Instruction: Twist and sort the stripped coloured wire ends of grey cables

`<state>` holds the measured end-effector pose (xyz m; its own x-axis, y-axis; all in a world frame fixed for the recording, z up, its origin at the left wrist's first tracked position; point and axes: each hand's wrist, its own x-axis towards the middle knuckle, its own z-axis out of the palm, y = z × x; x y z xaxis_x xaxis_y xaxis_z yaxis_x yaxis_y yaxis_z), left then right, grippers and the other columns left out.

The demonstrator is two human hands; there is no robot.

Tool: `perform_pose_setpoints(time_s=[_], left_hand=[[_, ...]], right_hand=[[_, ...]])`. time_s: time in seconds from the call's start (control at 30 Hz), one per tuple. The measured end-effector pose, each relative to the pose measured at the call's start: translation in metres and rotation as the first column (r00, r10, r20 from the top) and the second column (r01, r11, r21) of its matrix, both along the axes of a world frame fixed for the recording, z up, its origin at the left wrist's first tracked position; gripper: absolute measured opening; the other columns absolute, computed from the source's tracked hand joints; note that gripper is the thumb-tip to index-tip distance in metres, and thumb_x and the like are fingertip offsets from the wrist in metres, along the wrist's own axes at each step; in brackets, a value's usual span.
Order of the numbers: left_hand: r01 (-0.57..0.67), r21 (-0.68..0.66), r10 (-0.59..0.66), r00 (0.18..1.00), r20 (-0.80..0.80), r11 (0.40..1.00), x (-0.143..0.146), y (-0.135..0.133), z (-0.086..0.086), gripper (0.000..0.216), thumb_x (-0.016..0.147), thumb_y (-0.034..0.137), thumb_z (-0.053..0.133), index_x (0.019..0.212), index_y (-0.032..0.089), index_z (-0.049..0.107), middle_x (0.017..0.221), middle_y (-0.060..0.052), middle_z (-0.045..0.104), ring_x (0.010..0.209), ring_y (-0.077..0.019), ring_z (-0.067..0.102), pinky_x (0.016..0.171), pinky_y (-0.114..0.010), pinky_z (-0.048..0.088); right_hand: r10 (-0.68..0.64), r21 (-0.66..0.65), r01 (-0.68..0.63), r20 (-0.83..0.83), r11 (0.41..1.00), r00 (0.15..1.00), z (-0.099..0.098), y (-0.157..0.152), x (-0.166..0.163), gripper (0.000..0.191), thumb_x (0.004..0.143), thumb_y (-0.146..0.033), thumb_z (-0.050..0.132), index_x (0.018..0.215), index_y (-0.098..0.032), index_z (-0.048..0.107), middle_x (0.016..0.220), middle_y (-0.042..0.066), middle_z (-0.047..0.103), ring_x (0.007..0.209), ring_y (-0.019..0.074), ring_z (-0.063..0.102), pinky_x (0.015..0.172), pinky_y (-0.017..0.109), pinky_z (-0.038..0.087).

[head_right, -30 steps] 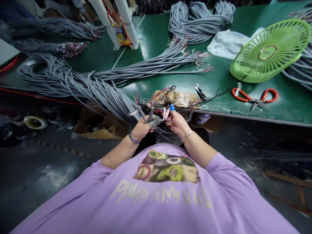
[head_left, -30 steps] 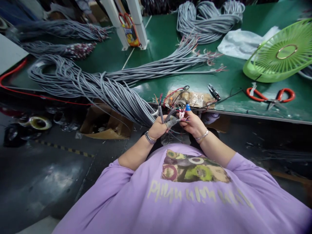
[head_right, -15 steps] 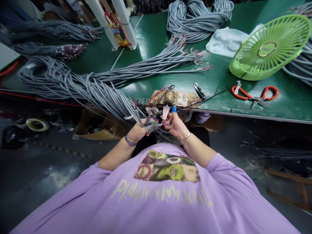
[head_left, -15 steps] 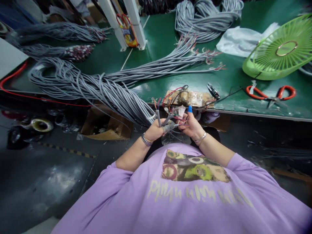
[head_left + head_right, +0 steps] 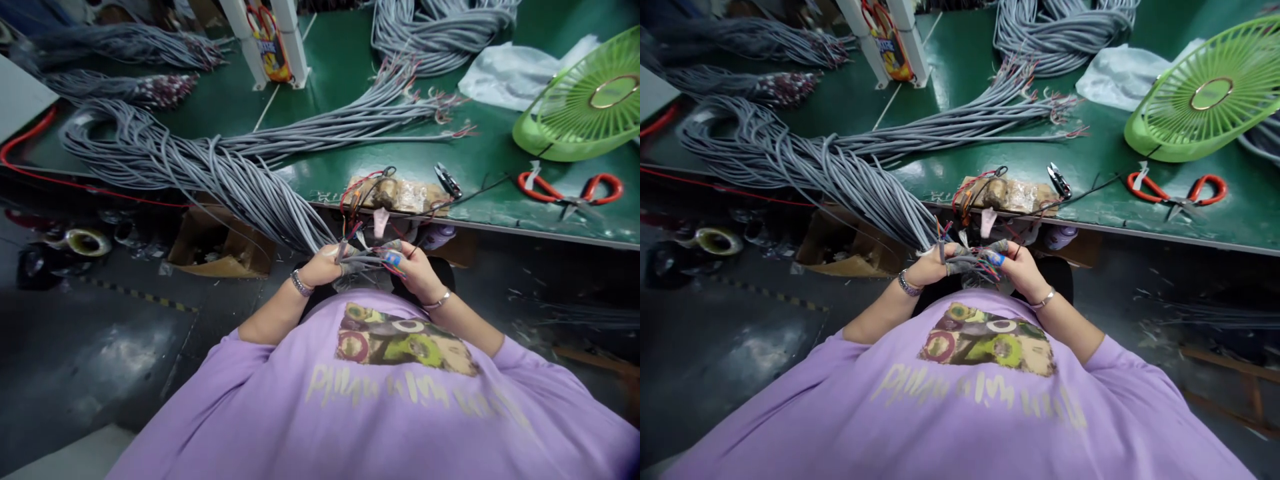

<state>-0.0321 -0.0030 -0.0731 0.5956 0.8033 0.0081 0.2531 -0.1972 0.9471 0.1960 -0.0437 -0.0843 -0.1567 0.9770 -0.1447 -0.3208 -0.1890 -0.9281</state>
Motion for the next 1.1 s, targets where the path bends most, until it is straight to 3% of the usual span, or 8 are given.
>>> perform_pose_setpoints(time_s=[0.13, 0.27, 0.4, 0.57, 0.7, 0.8, 0.97, 1.1], left_hand=[[0.078, 0.028, -0.073, 0.984, -0.162, 0.997, 0.008, 0.0, 0.004, 0.039, 0.083, 0.052, 0.07, 0.083, 0.013, 0.069, 0.073, -0.001, 0.066, 0.069, -0.013, 0.058, 0.066, -0.023, 0.046], [0.054, 0.196, 0.005, 0.958, -0.288, 0.979, 0.013, -0.007, 0.006, 0.032, 0.09, 0.046, 0.061, 0.087, 0.016, 0.07, 0.079, -0.003, 0.07, 0.077, -0.0168, 0.064, 0.074, -0.026, 0.05], [-0.031, 0.324, 0.092, 0.981, -0.173, 0.946, 0.011, -0.02, 0.005, 0.036, 0.096, 0.047, 0.054, 0.105, 0.017, 0.071, 0.094, -0.009, 0.075, 0.088, -0.0205, 0.07, 0.081, -0.031, 0.053], [-0.171, 0.282, 0.161, 0.985, 0.057, 0.944, 0.002, -0.027, 0.01, 0.052, 0.098, 0.058, 0.045, 0.099, 0.015, 0.074, 0.091, -0.01, 0.076, 0.083, -0.0195, 0.071, 0.077, -0.03, 0.054], [-0.088, 0.258, 0.093, 0.996, -0.009, 0.962, 0.001, -0.025, 0.01, 0.044, 0.086, 0.055, 0.066, 0.103, 0.015, 0.073, 0.095, -0.01, 0.077, 0.082, -0.0193, 0.071, 0.076, -0.029, 0.054], [-0.154, 0.268, 0.174, 0.983, -0.052, 0.951, 0.006, -0.026, 0.003, 0.037, 0.079, 0.047, 0.076, 0.099, 0.016, 0.072, 0.085, -0.007, 0.076, 0.072, -0.0166, 0.069, 0.07, -0.027, 0.054], [-0.179, 0.315, 0.195, 0.981, -0.019, 0.932, 0.009, -0.027, -0.007, 0.034, 0.081, 0.038, 0.073, 0.109, 0.018, 0.072, 0.09, -0.007, 0.078, 0.078, -0.0178, 0.072, 0.074, -0.026, 0.056], [-0.132, 0.301, 0.144, 0.989, -0.019, 0.944, 0.003, -0.022, -0.002, 0.026, 0.086, 0.04, 0.068, 0.093, 0.016, 0.076, 0.084, -0.008, 0.077, 0.075, -0.0175, 0.071, 0.074, -0.027, 0.055]], right_hand=[[0.03, 0.149, -0.064, 0.217, 0.987, 0.976, 0.013, -0.011, 0.002, 0.046, 0.058, -0.037, 0.095, 0.093, -0.02, 0.07, 0.081, 0.002, 0.074, 0.069, 0.0154, 0.066, 0.065, 0.027, 0.056], [-0.059, 0.19, 0.011, 0.252, 0.982, 0.966, 0.01, -0.008, -0.003, 0.044, 0.061, -0.041, 0.092, 0.091, -0.02, 0.068, 0.078, 0.001, 0.073, 0.068, 0.0162, 0.065, 0.067, 0.03, 0.057], [-0.129, 0.195, 0.092, 0.188, 0.977, 0.974, 0.005, -0.004, -0.008, 0.041, 0.059, -0.039, 0.093, 0.085, -0.021, 0.067, 0.074, -0.001, 0.07, 0.068, 0.0156, 0.063, 0.069, 0.03, 0.057], [-0.148, 0.08, 0.148, 0.002, 0.986, 0.989, 0.012, -0.003, -0.014, 0.037, 0.059, -0.039, 0.093, 0.079, -0.021, 0.067, 0.075, 0.001, 0.069, 0.068, 0.0154, 0.063, 0.069, 0.031, 0.057], [-0.151, 0.041, 0.151, 0.002, 0.988, 0.988, 0.016, 0.0, -0.019, 0.036, 0.056, -0.037, 0.094, 0.074, -0.02, 0.067, 0.07, 0.0, 0.067, 0.062, 0.0137, 0.059, 0.064, 0.03, 0.055], [-0.157, 0.009, 0.157, -0.019, 0.987, 0.987, 0.013, 0.001, -0.022, 0.038, 0.053, -0.038, 0.095, 0.071, -0.02, 0.066, 0.069, 0.0, 0.066, 0.061, 0.0138, 0.058, 0.061, 0.03, 0.055], [-0.063, 0.017, 0.064, -0.041, 0.998, 0.997, 0.015, -0.002, -0.024, 0.038, 0.054, -0.041, 0.094, 0.07, -0.02, 0.066, 0.068, 0.0, 0.066, 0.061, 0.0133, 0.059, 0.062, 0.028, 0.054], [-0.042, 0.061, 0.036, 0.104, 0.997, 0.994, 0.025, -0.006, -0.017, 0.036, 0.057, -0.041, 0.092, 0.069, -0.019, 0.067, 0.066, 0.001, 0.066, 0.061, 0.0134, 0.058, 0.061, 0.027, 0.051]])
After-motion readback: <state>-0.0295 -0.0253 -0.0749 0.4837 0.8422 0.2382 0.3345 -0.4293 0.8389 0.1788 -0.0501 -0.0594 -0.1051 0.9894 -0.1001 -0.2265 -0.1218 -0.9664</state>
